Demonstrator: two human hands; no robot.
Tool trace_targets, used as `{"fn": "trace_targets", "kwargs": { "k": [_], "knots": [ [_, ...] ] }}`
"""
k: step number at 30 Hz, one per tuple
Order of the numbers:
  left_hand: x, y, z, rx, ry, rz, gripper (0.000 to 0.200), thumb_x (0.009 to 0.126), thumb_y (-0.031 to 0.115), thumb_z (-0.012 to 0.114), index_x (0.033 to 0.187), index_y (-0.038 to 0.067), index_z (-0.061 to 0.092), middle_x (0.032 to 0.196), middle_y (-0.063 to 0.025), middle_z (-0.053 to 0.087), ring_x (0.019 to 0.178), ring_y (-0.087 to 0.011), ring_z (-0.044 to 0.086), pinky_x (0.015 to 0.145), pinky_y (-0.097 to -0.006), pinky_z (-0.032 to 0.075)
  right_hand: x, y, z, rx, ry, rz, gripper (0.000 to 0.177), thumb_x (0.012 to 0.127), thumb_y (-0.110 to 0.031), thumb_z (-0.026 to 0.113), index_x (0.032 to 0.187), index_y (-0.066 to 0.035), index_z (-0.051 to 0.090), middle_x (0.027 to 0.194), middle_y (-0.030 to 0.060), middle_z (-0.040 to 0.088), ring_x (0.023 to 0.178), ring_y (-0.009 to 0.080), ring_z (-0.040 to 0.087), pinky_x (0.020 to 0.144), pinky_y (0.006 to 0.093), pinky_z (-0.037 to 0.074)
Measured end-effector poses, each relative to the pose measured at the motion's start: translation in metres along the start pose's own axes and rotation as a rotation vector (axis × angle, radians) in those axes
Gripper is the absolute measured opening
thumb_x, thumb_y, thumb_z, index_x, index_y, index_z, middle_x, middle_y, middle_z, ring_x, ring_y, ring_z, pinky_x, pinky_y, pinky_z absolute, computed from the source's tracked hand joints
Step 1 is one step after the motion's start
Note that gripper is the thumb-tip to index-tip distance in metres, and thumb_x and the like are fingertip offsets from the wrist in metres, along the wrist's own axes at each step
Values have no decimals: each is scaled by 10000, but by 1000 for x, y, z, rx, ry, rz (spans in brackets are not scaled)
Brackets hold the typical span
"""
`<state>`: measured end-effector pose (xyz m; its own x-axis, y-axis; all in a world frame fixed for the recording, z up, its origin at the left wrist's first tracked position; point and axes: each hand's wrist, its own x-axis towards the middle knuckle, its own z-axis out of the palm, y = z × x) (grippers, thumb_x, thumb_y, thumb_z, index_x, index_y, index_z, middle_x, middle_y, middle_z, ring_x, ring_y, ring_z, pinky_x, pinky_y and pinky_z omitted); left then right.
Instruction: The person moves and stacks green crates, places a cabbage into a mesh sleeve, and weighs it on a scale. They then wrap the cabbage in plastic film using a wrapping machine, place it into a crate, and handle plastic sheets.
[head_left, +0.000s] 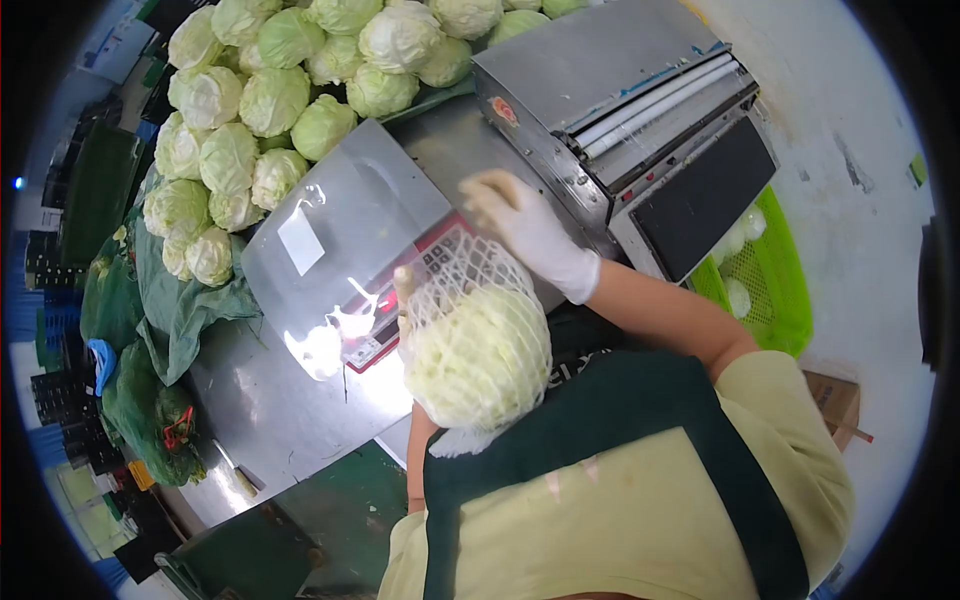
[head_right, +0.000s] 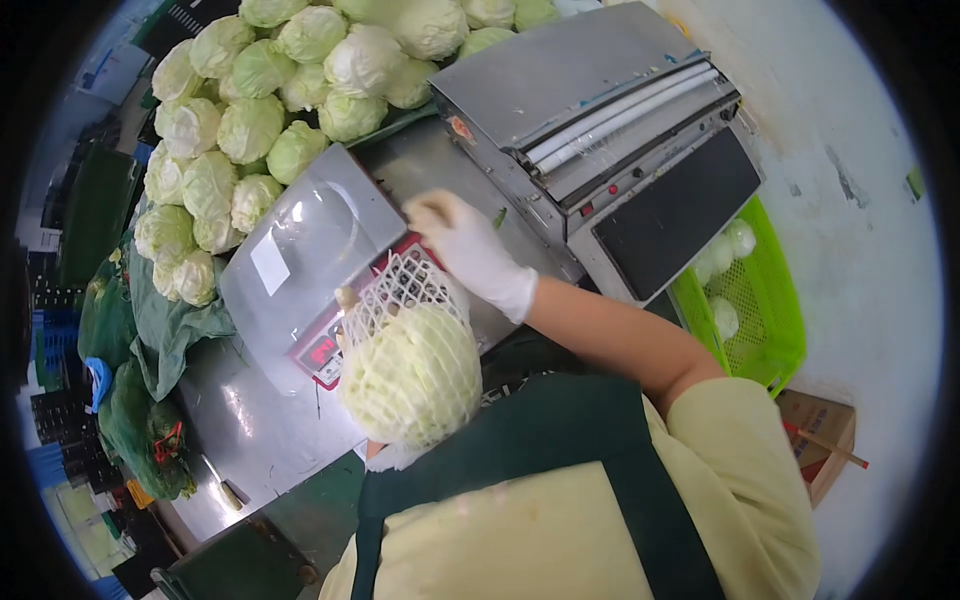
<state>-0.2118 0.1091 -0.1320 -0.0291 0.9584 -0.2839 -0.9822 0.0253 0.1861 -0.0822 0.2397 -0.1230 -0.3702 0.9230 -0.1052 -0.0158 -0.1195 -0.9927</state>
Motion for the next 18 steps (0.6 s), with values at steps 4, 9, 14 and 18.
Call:
{"fn": "trace_targets", "kwargs": {
  "k": [4, 9, 14, 18],
  "knots": [
    [7, 3, 6, 322, -185, 406, 555, 886, 271, 670, 1356, 67, 458, 847, -32, 564, 709, -166, 596, 653, -351, 553, -51, -10, -10, 611, -350, 634, 518, 989, -495, 444, 1315, -101, 527, 1225, 70, 608, 1049, 155, 593, 916, 300, 471],
    [11, 58, 63, 760, -335, 744, 736, 787, 79, 756, 1418, 61, 376, 844, 11, 563, 713, -106, 553, 647, -235, 502, -68, -47, -17, 492, -656, 434, 601, 992, -528, 399, 1405, -92, 431, 1367, 59, 515, 1248, 160, 481, 1054, 324, 383],
    [10, 79, 120, 1013, -14, 944, 716, 878, 252, 652, 1466, 53, 293, 1214, -80, 509, 1081, -193, 513, 883, -351, 443, -78, -52, -37, 509, -697, 356, 608, 1013, -482, 376, 1461, -72, 329, 1441, 88, 431, 1314, 178, 419, 1097, 348, 338],
    [-43, 4, 56, 1064, -173, 205, 1095, 654, 456, 795, 1502, 69, 220, 1492, -106, 331, 1378, -255, 316, 1129, -422, 261, -83, -48, -72, 377, -535, 170, 597, 1031, -449, 341, 1470, -48, 294, 1467, 87, 390, 1325, 174, 395, 1119, 345, 299]
  ]
}}
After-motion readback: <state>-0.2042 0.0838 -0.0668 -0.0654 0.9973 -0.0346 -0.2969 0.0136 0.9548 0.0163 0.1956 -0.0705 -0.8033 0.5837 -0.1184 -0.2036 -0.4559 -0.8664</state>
